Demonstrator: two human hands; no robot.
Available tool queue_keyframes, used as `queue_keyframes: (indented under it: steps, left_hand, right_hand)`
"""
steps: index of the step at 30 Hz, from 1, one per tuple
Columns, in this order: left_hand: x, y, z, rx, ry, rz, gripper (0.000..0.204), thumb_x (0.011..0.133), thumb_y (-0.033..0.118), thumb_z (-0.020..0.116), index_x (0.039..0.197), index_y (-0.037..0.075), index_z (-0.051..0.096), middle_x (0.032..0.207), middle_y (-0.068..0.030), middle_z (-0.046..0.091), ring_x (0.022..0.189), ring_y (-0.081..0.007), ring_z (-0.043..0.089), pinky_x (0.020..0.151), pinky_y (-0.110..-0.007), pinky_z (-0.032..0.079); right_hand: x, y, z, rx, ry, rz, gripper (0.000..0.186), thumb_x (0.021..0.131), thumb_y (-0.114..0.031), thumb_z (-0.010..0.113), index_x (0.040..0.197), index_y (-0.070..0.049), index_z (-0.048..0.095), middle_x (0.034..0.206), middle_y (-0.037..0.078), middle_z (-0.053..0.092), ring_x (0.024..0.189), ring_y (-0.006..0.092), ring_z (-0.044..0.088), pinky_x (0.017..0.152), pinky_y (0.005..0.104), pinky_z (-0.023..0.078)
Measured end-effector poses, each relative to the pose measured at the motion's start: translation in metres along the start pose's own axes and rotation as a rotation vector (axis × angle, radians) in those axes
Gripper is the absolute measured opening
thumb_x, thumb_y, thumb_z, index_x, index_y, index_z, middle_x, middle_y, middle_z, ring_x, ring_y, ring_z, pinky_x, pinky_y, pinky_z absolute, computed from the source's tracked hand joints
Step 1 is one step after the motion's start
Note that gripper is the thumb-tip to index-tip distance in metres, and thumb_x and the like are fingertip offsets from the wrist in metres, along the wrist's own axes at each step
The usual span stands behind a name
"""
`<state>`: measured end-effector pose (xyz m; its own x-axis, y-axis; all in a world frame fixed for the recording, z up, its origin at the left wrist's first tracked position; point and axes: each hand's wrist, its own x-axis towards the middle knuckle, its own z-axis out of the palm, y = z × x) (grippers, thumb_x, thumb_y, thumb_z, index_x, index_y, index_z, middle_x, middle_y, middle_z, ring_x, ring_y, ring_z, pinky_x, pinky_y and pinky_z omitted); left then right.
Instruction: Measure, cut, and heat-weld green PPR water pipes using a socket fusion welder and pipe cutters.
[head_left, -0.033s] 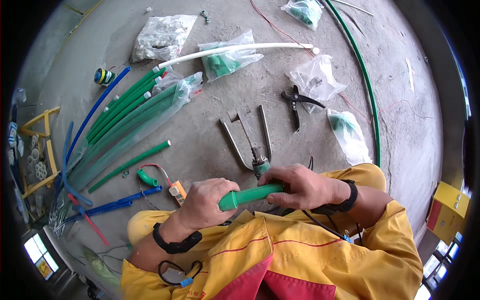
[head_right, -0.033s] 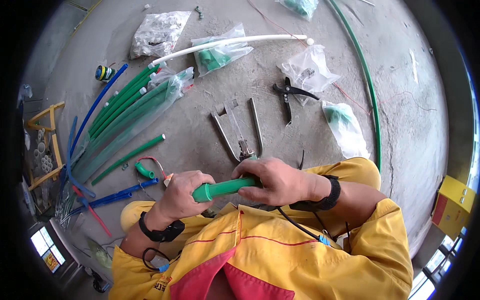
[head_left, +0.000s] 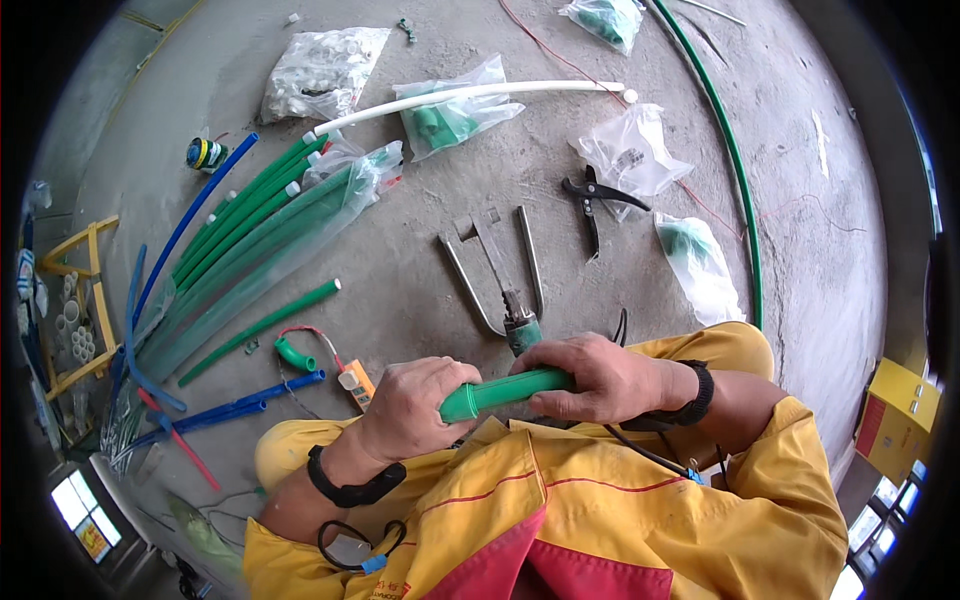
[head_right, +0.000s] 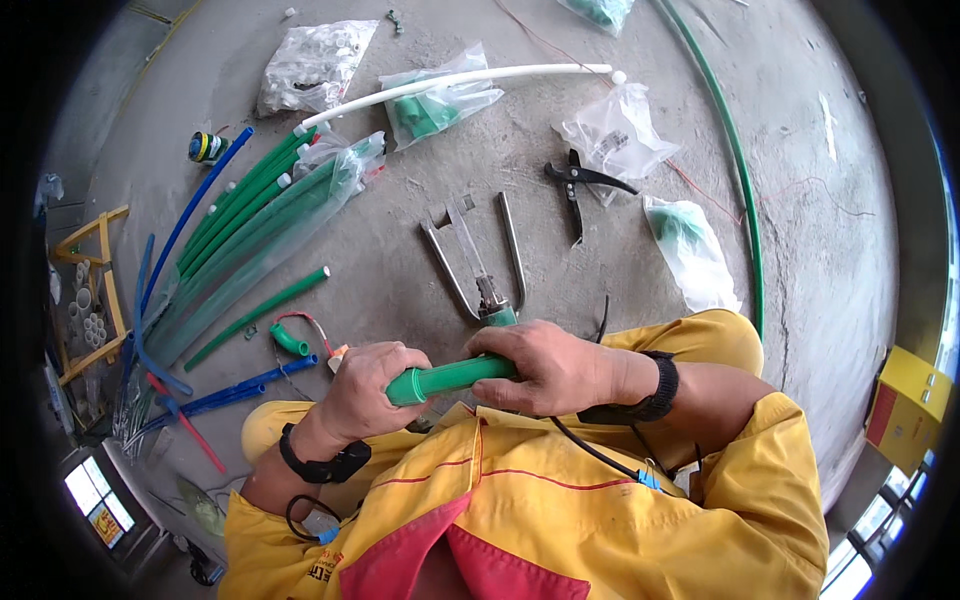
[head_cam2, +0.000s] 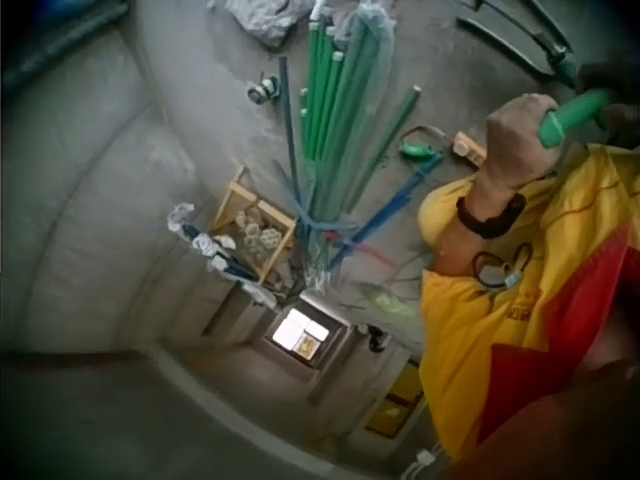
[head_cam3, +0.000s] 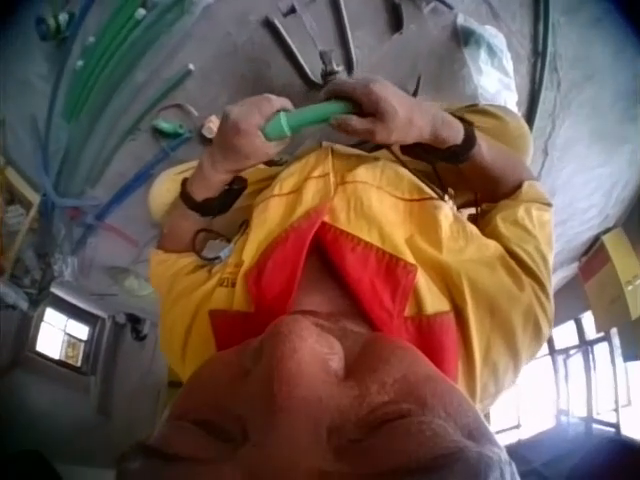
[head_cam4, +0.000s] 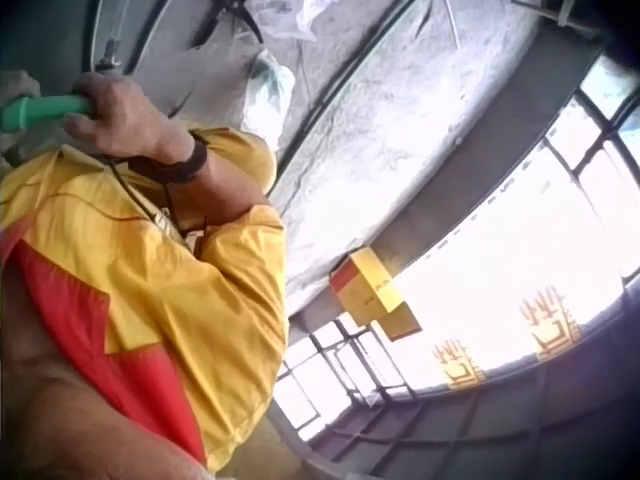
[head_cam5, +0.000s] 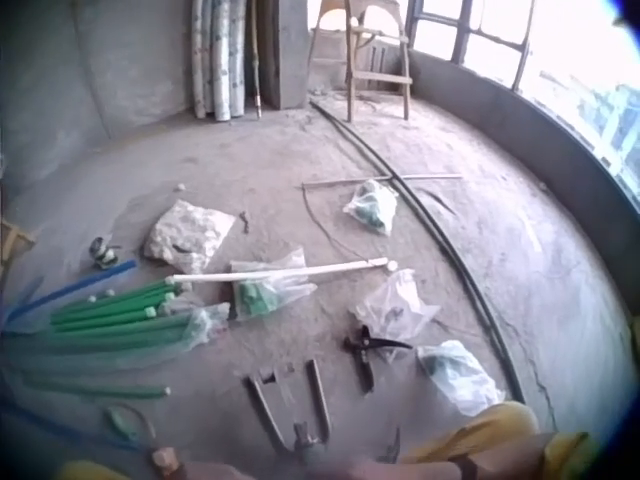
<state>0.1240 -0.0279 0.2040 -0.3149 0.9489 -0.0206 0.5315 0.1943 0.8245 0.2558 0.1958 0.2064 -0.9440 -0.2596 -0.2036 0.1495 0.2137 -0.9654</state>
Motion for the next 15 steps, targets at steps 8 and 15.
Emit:
queue_keyframes:
  steps: [8,15]
  left_hand:
    - [-0.01,0.011,0.02,-0.091,0.001,-0.004,0.025,0.063,0.012,0.074,0.083,0.009,0.059,0.07,-0.0099,0.059,0.064,-0.0312,0.061,0.056,-0.04,0.049]
    - [-0.013,0.013,0.023,-0.062,-0.028,-0.021,0.025,0.062,0.014,0.073,0.082,0.009,0.059,0.068,-0.0097,0.058,0.063,-0.0314,0.06,0.055,-0.041,0.048]
  right_hand:
    - [-0.012,-0.005,0.02,0.015,-0.025,-0.055,0.028,0.086,-0.027,0.068,0.099,-0.003,0.062,0.071,0.019,0.061,0.067,0.039,0.06,0.057,0.0443,0.047]
    - [-0.017,0.006,0.034,0.016,0.024,-0.098,0.029,0.084,-0.025,0.07,0.101,-0.002,0.062,0.07,0.019,0.061,0.064,0.0393,0.06,0.055,0.0446,0.047]
